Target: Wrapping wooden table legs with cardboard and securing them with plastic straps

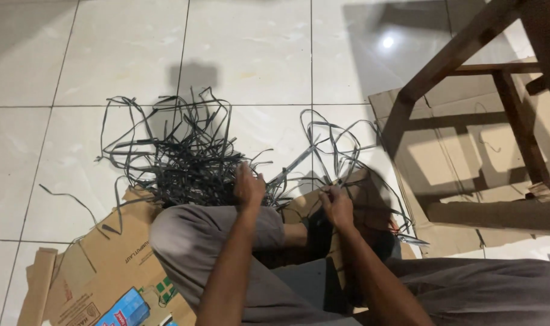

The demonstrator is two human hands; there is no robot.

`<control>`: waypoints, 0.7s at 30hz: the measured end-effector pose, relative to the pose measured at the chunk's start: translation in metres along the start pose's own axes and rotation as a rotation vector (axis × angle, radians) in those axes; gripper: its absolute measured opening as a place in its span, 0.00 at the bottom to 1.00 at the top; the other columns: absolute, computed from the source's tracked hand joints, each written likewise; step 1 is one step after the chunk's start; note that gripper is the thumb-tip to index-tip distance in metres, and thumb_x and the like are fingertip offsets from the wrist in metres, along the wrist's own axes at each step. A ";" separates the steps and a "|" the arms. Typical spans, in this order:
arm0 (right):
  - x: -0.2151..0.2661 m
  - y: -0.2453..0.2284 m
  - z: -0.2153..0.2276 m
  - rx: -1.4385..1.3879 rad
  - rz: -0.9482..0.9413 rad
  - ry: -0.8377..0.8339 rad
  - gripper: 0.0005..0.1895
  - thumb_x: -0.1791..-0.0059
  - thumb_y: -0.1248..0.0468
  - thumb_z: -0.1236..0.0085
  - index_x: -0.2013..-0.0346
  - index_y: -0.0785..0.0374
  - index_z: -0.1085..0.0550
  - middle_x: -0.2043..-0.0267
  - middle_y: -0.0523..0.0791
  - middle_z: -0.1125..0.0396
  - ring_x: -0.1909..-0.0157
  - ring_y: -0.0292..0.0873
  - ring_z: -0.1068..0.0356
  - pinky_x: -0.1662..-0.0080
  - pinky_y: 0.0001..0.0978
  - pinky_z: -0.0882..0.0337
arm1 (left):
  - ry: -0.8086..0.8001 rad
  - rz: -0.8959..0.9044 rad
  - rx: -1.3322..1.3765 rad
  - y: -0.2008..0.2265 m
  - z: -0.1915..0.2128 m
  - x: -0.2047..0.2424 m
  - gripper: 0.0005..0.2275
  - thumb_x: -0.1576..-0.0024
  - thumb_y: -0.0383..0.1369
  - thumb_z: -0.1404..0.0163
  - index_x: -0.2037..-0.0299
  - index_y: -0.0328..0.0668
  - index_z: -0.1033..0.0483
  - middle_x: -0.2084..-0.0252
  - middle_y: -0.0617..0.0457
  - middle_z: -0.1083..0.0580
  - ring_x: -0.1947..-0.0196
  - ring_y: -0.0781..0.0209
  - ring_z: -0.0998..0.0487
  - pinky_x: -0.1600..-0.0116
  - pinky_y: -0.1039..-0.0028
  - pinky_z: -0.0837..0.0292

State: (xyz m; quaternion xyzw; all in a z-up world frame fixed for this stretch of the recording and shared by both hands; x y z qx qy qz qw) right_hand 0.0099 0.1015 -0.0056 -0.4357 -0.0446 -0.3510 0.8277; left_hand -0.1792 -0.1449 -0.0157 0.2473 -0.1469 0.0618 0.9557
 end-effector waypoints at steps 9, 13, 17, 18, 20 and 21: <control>-0.009 0.034 0.002 -0.026 -0.115 -0.068 0.27 0.51 0.38 0.44 0.53 0.55 0.21 0.52 0.55 0.25 0.44 0.64 0.29 0.41 0.58 0.30 | -0.154 0.058 -0.222 -0.076 -0.069 -0.082 0.13 0.40 0.44 0.47 0.47 0.57 0.22 0.49 0.54 0.24 0.47 0.49 0.19 0.48 0.54 0.21; 0.000 0.026 0.007 -0.062 -0.134 -0.067 0.24 0.51 0.41 0.44 0.51 0.55 0.22 0.50 0.56 0.25 0.41 0.65 0.31 0.39 0.59 0.31 | -0.155 0.086 -0.249 -0.098 -0.101 -0.103 0.09 0.43 0.45 0.47 0.58 0.65 0.15 0.58 0.56 0.18 0.52 0.52 0.16 0.51 0.58 0.20; -0.002 0.026 0.007 -0.079 -0.154 -0.071 0.27 0.52 0.40 0.43 0.52 0.57 0.21 0.51 0.56 0.25 0.43 0.64 0.29 0.41 0.57 0.30 | -0.048 -0.006 0.314 -0.052 -0.044 -0.070 0.13 0.41 0.44 0.45 0.54 0.48 0.16 0.57 0.45 0.19 0.51 0.40 0.19 0.44 0.50 0.25; -0.003 0.028 0.006 -0.094 -0.158 -0.064 0.27 0.52 0.39 0.43 0.52 0.57 0.21 0.51 0.56 0.25 0.43 0.64 0.29 0.41 0.58 0.30 | -0.037 -0.034 0.442 -0.044 -0.032 -0.062 0.18 0.43 0.49 0.44 0.52 0.48 0.18 0.53 0.44 0.19 0.47 0.39 0.21 0.41 0.49 0.27; -0.005 0.029 0.004 -0.096 -0.160 -0.072 0.26 0.52 0.41 0.43 0.53 0.58 0.21 0.51 0.56 0.25 0.43 0.64 0.29 0.41 0.58 0.30 | 0.047 -0.060 0.357 -0.042 -0.018 -0.060 0.13 0.44 0.46 0.45 0.56 0.52 0.19 0.59 0.49 0.19 0.53 0.44 0.19 0.46 0.53 0.26; -0.007 0.028 0.002 -0.100 -0.159 -0.078 0.25 0.52 0.42 0.43 0.54 0.58 0.21 0.51 0.56 0.25 0.43 0.64 0.29 0.41 0.58 0.31 | 0.133 -0.089 0.272 -0.039 -0.006 -0.059 0.08 0.45 0.42 0.46 0.60 0.56 0.19 0.64 0.54 0.19 0.59 0.48 0.18 0.51 0.56 0.25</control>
Point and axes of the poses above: each hand's wrist, its own x-axis away from the middle knuckle, its own z-axis out of the back of the hand, y = z × x, the point moved 8 cm from there along -x, towards the middle knuckle
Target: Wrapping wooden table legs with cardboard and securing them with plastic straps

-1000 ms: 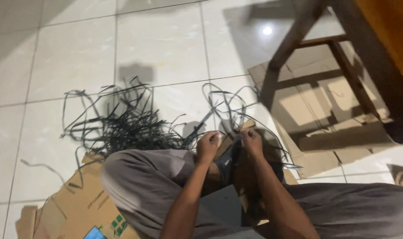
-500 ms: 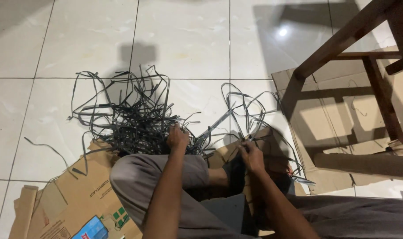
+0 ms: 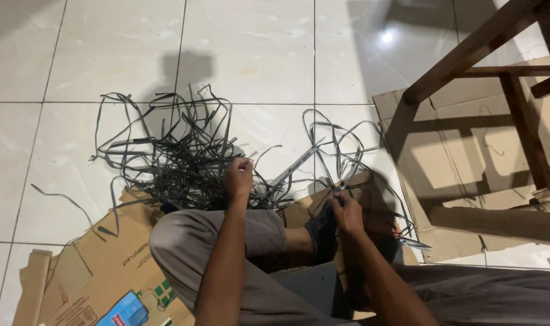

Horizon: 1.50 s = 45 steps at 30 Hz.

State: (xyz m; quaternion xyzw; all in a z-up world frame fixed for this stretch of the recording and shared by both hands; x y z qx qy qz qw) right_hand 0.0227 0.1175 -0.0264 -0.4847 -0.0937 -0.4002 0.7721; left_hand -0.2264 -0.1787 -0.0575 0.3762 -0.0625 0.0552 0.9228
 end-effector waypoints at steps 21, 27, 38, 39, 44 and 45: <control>-0.001 0.010 0.000 -0.033 0.021 0.038 0.21 0.51 0.44 0.43 0.54 0.55 0.20 0.53 0.56 0.25 0.44 0.65 0.29 0.42 0.57 0.30 | -0.168 -0.054 -0.145 0.062 0.041 0.044 0.12 0.33 0.29 0.57 0.48 0.29 0.22 0.53 0.32 0.24 0.50 0.34 0.22 0.48 0.46 0.22; 0.014 -0.008 0.007 -0.036 0.024 0.047 0.25 0.51 0.42 0.44 0.54 0.59 0.21 0.52 0.60 0.26 0.44 0.69 0.30 0.42 0.62 0.31 | 0.442 -0.529 0.070 0.158 0.127 0.037 0.05 0.44 0.30 0.37 0.62 0.40 0.17 0.70 0.43 0.24 0.71 0.43 0.20 0.67 0.61 0.25; -0.023 0.042 -0.004 -0.192 0.024 0.025 0.24 0.52 0.42 0.40 0.57 0.58 0.20 0.58 0.56 0.25 0.48 0.62 0.27 0.48 0.55 0.30 | -0.046 -0.159 0.827 0.265 0.089 0.077 0.11 0.43 0.38 0.39 0.56 0.40 0.16 0.71 0.45 0.22 0.71 0.61 0.19 0.65 0.75 0.20; -0.039 0.060 -0.011 -0.239 0.014 0.022 0.23 0.53 0.41 0.37 0.58 0.55 0.19 0.60 0.53 0.24 0.50 0.58 0.26 0.50 0.52 0.29 | -0.115 -0.146 0.809 0.270 0.073 0.081 0.10 0.44 0.39 0.40 0.57 0.44 0.15 0.72 0.47 0.22 0.73 0.61 0.18 0.68 0.75 0.22; -0.001 0.020 0.031 -0.594 -0.032 0.127 0.16 0.52 0.53 0.38 0.74 0.61 0.29 0.77 0.47 0.37 0.74 0.45 0.36 0.67 0.38 0.36 | -0.292 -0.288 0.470 0.272 0.006 0.103 0.09 0.49 0.40 0.35 0.59 0.57 0.14 0.68 0.53 0.18 0.69 0.59 0.15 0.65 0.74 0.21; 0.009 0.011 0.039 -0.768 -0.058 0.183 0.14 0.50 0.61 0.40 0.78 0.57 0.32 0.82 0.39 0.44 0.80 0.37 0.44 0.74 0.26 0.42 | -0.356 -0.318 0.405 0.273 -0.007 0.111 0.08 0.48 0.38 0.36 0.59 0.60 0.14 0.69 0.57 0.18 0.70 0.62 0.15 0.65 0.75 0.21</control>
Point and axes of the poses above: each hand's wrist, its own x-axis away from the middle knuckle, its own z-axis out of the back of the hand, y = z × x, the point moved 8 cm from there along -x, towards the middle knuckle
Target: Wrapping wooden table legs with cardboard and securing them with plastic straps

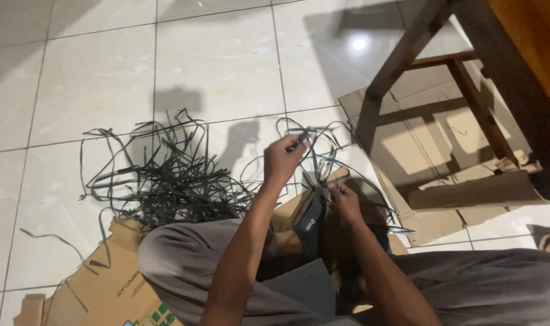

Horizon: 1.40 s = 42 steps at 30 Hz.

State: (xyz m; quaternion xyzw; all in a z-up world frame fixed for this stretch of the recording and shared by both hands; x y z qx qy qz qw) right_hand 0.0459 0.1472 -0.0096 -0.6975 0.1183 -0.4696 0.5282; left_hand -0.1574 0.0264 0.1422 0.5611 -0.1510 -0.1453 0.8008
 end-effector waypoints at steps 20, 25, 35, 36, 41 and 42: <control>-0.029 0.060 0.082 0.015 -0.020 0.273 0.34 0.41 0.52 0.55 0.29 0.76 0.44 0.33 0.69 0.45 0.30 0.70 0.46 0.36 0.66 0.42 | -0.030 0.309 0.311 -0.082 -0.028 0.027 0.14 0.47 0.27 0.39 0.51 0.36 0.19 0.59 0.34 0.20 0.64 0.51 0.15 0.61 0.70 0.16; 0.012 -0.006 0.067 0.191 0.048 0.306 0.31 0.42 0.51 0.55 0.34 0.74 0.35 0.35 0.66 0.39 0.30 0.68 0.45 0.33 0.66 0.45 | 0.017 0.377 0.473 -0.087 -0.031 0.040 0.16 0.48 0.31 0.37 0.51 0.35 0.21 0.59 0.37 0.19 0.64 0.52 0.14 0.58 0.67 0.17; 0.029 -0.085 0.027 0.291 0.541 -0.029 0.22 0.44 0.56 0.47 0.39 0.62 0.27 0.42 0.56 0.31 0.37 0.59 0.34 0.36 0.56 0.35 | -0.049 0.399 0.642 -0.048 -0.069 0.045 0.13 0.44 0.35 0.37 0.54 0.39 0.22 0.59 0.38 0.19 0.60 0.51 0.15 0.53 0.65 0.18; 0.031 -0.087 0.017 0.107 0.467 -0.181 0.19 0.43 0.54 0.49 0.41 0.59 0.25 0.45 0.52 0.28 0.38 0.52 0.32 0.36 0.51 0.34 | -0.067 0.387 0.663 -0.043 -0.077 0.045 0.12 0.45 0.35 0.37 0.56 0.41 0.22 0.60 0.40 0.19 0.62 0.54 0.15 0.55 0.67 0.17; 0.045 -0.098 0.024 -0.219 0.238 -0.280 0.08 0.45 0.59 0.45 0.57 0.59 0.23 0.77 0.37 0.40 0.74 0.31 0.40 0.66 0.23 0.32 | -0.029 0.396 0.775 -0.018 -0.093 0.042 0.09 0.43 0.34 0.39 0.57 0.44 0.24 0.62 0.44 0.20 0.64 0.56 0.16 0.53 0.64 0.18; 0.036 -0.084 0.031 -0.321 0.142 -0.274 0.06 0.46 0.61 0.45 0.64 0.60 0.25 0.82 0.36 0.45 0.81 0.31 0.43 0.75 0.20 0.34 | 0.010 0.405 0.831 -0.016 -0.092 0.039 0.10 0.43 0.35 0.39 0.56 0.45 0.25 0.62 0.45 0.21 0.65 0.56 0.16 0.52 0.63 0.18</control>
Point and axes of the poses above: each hand's wrist, its own x-axis away from the middle knuckle, its own z-axis out of the back of the hand, y = z × x, the point moved 8 cm from there along -x, towards the middle knuckle
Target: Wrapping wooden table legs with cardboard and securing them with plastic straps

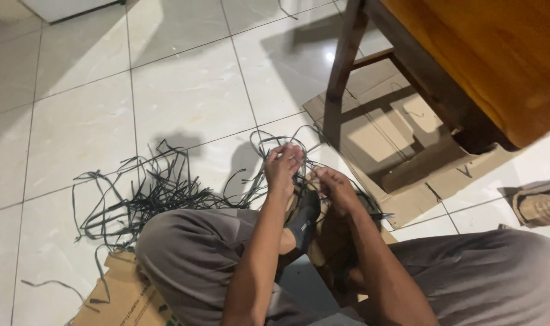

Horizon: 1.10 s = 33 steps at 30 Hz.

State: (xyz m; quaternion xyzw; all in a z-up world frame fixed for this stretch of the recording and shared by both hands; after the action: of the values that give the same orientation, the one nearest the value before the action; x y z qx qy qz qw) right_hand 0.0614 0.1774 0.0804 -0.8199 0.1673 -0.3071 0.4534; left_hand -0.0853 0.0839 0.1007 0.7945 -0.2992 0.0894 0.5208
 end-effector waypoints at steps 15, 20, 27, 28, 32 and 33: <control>0.046 -0.038 0.131 -0.359 0.152 0.714 0.10 0.46 0.56 0.47 0.71 0.48 0.32 0.84 0.32 0.53 0.85 0.26 0.53 0.81 0.15 0.51 | -0.029 0.054 -0.068 -0.065 -0.071 -0.001 0.15 0.43 0.34 0.39 0.47 0.47 0.25 0.56 0.50 0.23 0.55 0.59 0.22 0.44 0.66 0.29; 0.070 -0.006 0.212 -0.488 0.265 1.129 0.07 0.49 0.58 0.45 0.71 0.50 0.31 0.84 0.33 0.52 0.85 0.30 0.51 0.81 0.20 0.51 | -0.142 -0.072 -0.378 -0.091 -0.126 0.028 0.18 0.44 0.35 0.40 0.43 0.49 0.24 0.48 0.47 0.25 0.46 0.53 0.25 0.42 0.62 0.28; 0.119 0.035 0.287 -0.613 0.274 1.509 0.08 0.44 0.60 0.58 0.55 0.56 0.31 0.81 0.33 0.49 0.86 0.30 0.51 0.84 0.22 0.53 | -0.665 -0.483 -0.783 -0.132 -0.204 0.086 0.31 0.45 0.45 0.40 0.32 0.47 0.34 0.34 0.42 0.31 0.35 0.40 0.29 0.36 0.52 0.29; 0.121 0.032 0.295 -0.619 0.284 1.522 0.08 0.44 0.60 0.58 0.55 0.56 0.31 0.81 0.33 0.49 0.86 0.30 0.51 0.84 0.22 0.53 | -0.681 -0.480 -0.780 -0.137 -0.209 0.089 0.31 0.45 0.45 0.40 0.32 0.47 0.34 0.34 0.42 0.31 0.35 0.40 0.29 0.36 0.52 0.29; 0.124 -0.004 0.304 -0.474 0.469 1.459 0.08 0.44 0.63 0.55 0.51 0.56 0.31 0.75 0.41 0.33 0.88 0.29 0.49 0.86 0.19 0.51 | -0.781 -0.587 -0.870 -0.135 -0.235 0.121 0.40 0.50 0.36 0.36 0.27 0.42 0.45 0.32 0.37 0.37 0.37 0.34 0.29 0.38 0.44 0.27; 0.121 -0.024 0.299 -0.335 0.571 1.379 0.10 0.45 0.65 0.54 0.49 0.56 0.30 0.71 0.44 0.29 0.88 0.27 0.50 0.87 0.18 0.52 | -0.802 -0.641 -0.864 -0.128 -0.242 0.133 0.40 0.50 0.35 0.37 0.27 0.38 0.46 0.33 0.34 0.39 0.35 0.29 0.32 0.38 0.43 0.28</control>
State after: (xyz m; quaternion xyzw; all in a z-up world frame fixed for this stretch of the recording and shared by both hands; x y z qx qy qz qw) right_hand 0.3486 0.3146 0.0241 -0.4252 0.6623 -0.5907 0.1777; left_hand 0.1352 0.2821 0.1689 0.5358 -0.2276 -0.4995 0.6415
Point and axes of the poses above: each hand's wrist, its own x-axis away from the middle knuckle, its own z-axis out of the back of the hand, y = z × x, the point moved 8 cm from there along -x, towards the middle knuckle
